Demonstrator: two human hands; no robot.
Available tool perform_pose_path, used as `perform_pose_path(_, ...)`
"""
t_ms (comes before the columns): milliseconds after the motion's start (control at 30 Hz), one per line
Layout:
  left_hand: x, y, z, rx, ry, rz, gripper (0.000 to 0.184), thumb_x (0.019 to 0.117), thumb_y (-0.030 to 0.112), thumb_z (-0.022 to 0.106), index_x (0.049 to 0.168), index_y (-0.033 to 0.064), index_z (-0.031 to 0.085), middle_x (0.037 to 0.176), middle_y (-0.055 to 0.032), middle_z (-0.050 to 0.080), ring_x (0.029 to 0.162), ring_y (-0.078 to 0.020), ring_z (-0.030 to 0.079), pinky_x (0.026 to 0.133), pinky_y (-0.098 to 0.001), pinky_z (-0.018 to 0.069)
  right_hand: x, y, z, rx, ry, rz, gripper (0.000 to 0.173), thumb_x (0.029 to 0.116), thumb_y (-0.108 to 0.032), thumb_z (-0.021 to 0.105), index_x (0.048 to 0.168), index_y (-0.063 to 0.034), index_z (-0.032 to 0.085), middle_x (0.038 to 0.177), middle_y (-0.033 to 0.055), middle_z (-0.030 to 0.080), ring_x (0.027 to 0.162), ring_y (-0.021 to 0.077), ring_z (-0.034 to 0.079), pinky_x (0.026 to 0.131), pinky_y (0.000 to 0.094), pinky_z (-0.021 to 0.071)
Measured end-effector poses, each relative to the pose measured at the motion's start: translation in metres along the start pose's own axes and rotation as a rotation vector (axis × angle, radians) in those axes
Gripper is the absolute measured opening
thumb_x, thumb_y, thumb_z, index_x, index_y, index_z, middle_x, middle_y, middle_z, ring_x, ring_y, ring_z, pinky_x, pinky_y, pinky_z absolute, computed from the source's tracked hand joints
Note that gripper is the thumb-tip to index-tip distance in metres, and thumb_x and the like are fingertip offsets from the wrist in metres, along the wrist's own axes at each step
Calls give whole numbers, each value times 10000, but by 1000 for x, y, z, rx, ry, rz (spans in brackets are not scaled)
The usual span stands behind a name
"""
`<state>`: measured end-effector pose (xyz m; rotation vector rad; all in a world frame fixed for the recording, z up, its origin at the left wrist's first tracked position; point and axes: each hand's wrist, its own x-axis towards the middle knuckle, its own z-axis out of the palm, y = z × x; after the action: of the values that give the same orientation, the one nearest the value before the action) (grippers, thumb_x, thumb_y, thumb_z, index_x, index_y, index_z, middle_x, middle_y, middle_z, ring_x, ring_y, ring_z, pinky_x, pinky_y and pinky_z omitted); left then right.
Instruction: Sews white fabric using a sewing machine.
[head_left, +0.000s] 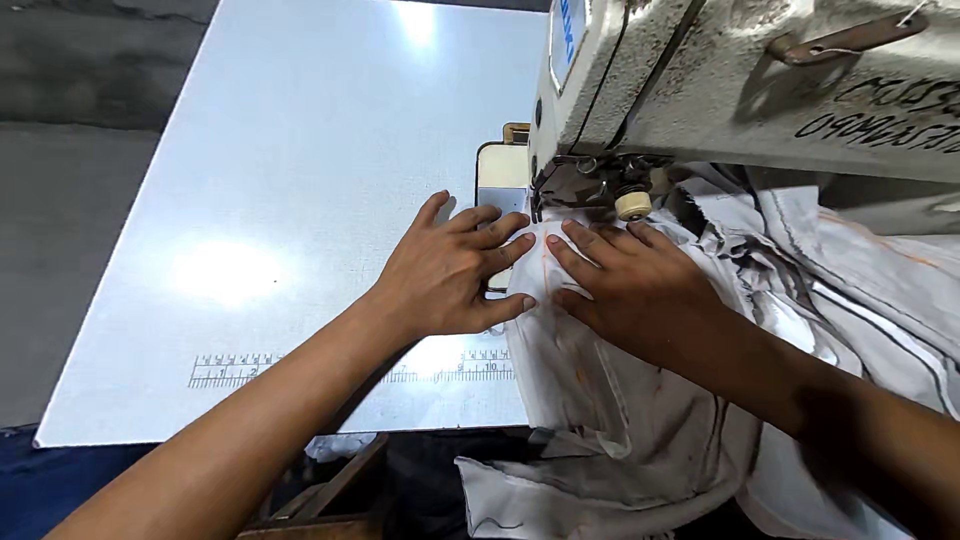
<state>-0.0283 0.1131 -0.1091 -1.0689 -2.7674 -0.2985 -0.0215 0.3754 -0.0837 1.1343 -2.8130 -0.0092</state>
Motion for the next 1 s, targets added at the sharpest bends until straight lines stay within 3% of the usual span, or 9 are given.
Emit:
perform_pose_path(67,-6,27,-4,-48,29,-58,514,995,524,445,1354,252,693,1492,31,579,1400,-240,514,1149,-686,278,0,0,2,13,21,-8,562,1073,-470,361,1458,-125,582,1479,130,576,1300,334,596,1066,614,426)
perform_pose_path(133,-20,78,-1,-106,128,-191,416,1026,373,488,1304,164,718,1414,-6,648,1337,-234,586,1120,-658,367,0,0,0,21,47,-29,523,1063,-391,407,1462,-95,568,1493,144,560,1317,343,583,1070,624,421)
perform_pose_path(233,-41,125,14,-96,134,-319,595,1026,593,419,1403,191,641,1458,15,618,1356,-191,574,1121,-625,367,-3,-2,-4,33,109,-108,450,1078,-322,420,1432,-100,588,1513,126,542,1366,312,547,1094,601,412)
perform_pose_path(367,-58,104,13,-75,62,-253,618,998,701,370,1472,355,563,1539,119,526,1443,-162,472,1153,-631,316,-17,-9,-11,42,19,-162,431,1071,-385,438,1331,-138,677,1427,84,626,1371,314,547,1115,659,376)
perform_pose_path(433,-67,83,4,-84,22,-171,588,1008,689,363,1452,368,578,1546,123,518,1452,-165,463,1163,-645,303,-23,-20,-13,57,-21,-147,437,1061,-417,455,1279,-131,704,1350,115,664,1329,344,576,1095,681,385)
perform_pose_path(567,-73,50,-11,-134,-93,-13,592,1029,672,323,1492,371,536,1592,120,459,1495,-152,395,1198,-636,236,-26,-35,-8,26,19,-119,514,1076,-462,388,1270,-112,711,1338,91,674,1271,308,612,1011,585,475)
perform_pose_path(667,-73,50,-15,-157,-115,33,557,1057,612,315,1516,361,509,1626,121,406,1513,-138,358,1212,-605,230,-27,-27,-4,38,67,-110,558,1069,-513,367,1226,-105,714,1289,88,697,1248,273,631,1035,566,465)
perform_pose_path(800,-71,49,-15,-168,-131,43,532,1055,604,333,1474,365,558,1603,123,442,1510,-152,367,1213,-627,230,-30,-21,-1,46,66,-118,528,1072,-517,373,1351,-181,669,1334,58,678,1300,259,596,1106,609,385)
perform_pose_path(1000,-63,43,-15,-144,-130,43,541,1035,642,345,1483,406,535,1586,116,466,1508,-172,375,1201,-667,222,-28,-10,2,14,89,-137,515,1089,-466,372,1365,-144,665,1411,61,642,1361,268,557,1138,629,349)
